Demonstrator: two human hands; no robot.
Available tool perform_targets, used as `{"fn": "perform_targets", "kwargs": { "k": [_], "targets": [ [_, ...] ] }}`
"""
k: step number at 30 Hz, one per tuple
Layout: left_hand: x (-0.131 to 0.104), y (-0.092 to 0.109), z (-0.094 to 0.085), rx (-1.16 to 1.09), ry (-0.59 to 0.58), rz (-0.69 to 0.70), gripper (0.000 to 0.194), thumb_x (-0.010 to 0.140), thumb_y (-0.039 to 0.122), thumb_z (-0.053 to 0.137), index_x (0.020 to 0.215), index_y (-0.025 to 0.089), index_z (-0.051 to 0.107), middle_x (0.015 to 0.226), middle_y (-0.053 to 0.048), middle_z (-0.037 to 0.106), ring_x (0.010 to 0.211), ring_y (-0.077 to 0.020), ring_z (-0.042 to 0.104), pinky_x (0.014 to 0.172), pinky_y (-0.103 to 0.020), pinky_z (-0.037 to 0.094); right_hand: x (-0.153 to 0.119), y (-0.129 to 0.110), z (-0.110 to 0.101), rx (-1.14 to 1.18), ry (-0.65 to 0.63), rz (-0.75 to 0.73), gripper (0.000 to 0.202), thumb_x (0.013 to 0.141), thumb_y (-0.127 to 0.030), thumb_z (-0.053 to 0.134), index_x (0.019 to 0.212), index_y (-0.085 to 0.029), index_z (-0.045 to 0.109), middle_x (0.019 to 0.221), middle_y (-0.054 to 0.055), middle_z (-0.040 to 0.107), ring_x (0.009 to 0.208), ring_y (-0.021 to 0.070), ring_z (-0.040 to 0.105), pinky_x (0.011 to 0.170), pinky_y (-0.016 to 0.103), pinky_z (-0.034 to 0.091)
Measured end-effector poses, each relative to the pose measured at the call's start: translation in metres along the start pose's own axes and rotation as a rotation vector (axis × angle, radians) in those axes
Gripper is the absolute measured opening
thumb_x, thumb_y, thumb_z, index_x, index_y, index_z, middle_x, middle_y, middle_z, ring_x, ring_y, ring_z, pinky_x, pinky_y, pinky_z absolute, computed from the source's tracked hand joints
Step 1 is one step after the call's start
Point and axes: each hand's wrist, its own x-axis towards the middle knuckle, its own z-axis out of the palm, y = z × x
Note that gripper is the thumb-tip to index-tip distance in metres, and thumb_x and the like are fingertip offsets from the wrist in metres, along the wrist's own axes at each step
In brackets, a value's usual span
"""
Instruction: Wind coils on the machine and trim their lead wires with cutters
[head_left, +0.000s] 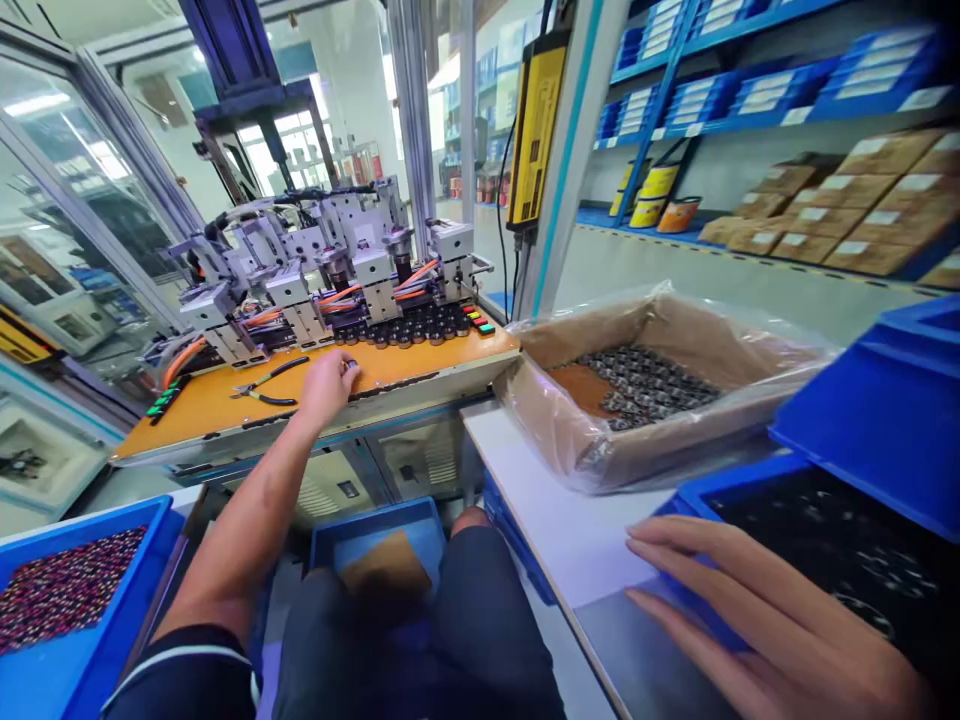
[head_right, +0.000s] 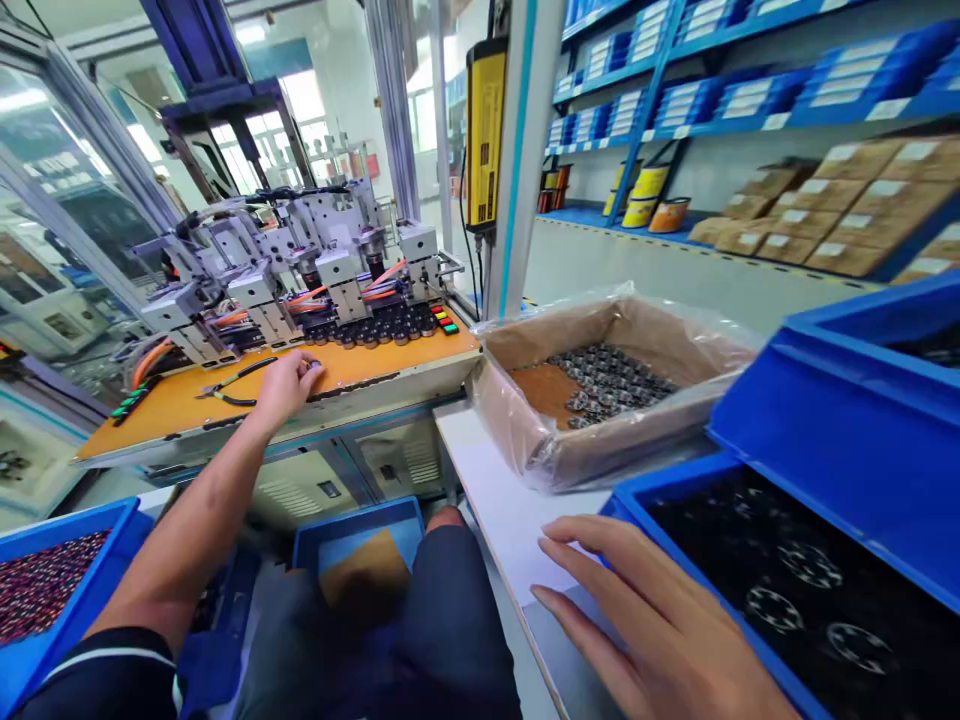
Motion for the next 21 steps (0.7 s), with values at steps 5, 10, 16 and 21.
{"fn": "perform_targets", "kwargs": {
  "k": [5, 10, 16, 21],
  "targets": [
    [0.045, -0.012, 0.018, 0.067, -0.100, -0.050, 0.028, 0.092, 0.037, 0.059, 0.106, 0.013, 0.063, 0.105, -0.006, 0.066, 0.092, -0.0194, 0.065, 0.082, -0.039, 0.055, 0.017, 0.010, -0.016, -0.106, -0.029, -0.104, 0.017, 0.095, -0.021, 0.057, 0.111, -0.018, 0.063, 0.110, 0.007, 0.064, 0.096, 0.0175, 0.066, 0.089, 0.029, 0.054],
    [0.057, -0.012, 0.020, 0.118, -0.075, -0.092, 0.020, 0.091, 0.026, 0.059, 0.106, 0.014, 0.066, 0.097, -0.009, 0.072, 0.093, -0.0221, 0.067, 0.088, -0.041, 0.051, 0.011, 0.055, -0.041, -0.255, 0.032, -0.028, 0.016, 0.096, -0.028, 0.052, 0.102, -0.020, 0.065, 0.099, 0.006, 0.068, 0.082, 0.0196, 0.068, 0.076, 0.033, 0.055],
    [0.050, 0.061, 0.021, 0.163, -0.062, 0.134, 0.032, 0.089, 0.023, 0.053, 0.117, 0.010, 0.063, 0.099, -0.013, 0.075, 0.093, -0.0281, 0.068, 0.083, -0.037, 0.047, -0.025, 0.106, -0.042, -0.276, -0.662, 0.548, 0.012, 0.079, -0.014, 0.061, 0.085, -0.017, 0.071, 0.089, 0.012, 0.071, 0.080, 0.0272, 0.070, 0.070, 0.036, 0.053],
    [0.039, 0.192, 0.088, 0.135, -0.352, 0.464, 0.034, 0.091, 0.031, 0.057, 0.121, 0.016, 0.060, 0.118, -0.011, 0.068, 0.112, -0.0250, 0.062, 0.096, -0.037, 0.047, -0.016, 0.099, -0.035, -0.256, -0.876, 0.688, 0.020, 0.077, -0.004, 0.055, 0.083, -0.013, 0.071, 0.094, 0.013, 0.071, 0.088, 0.0255, 0.069, 0.074, 0.030, 0.048]
  ]
}}
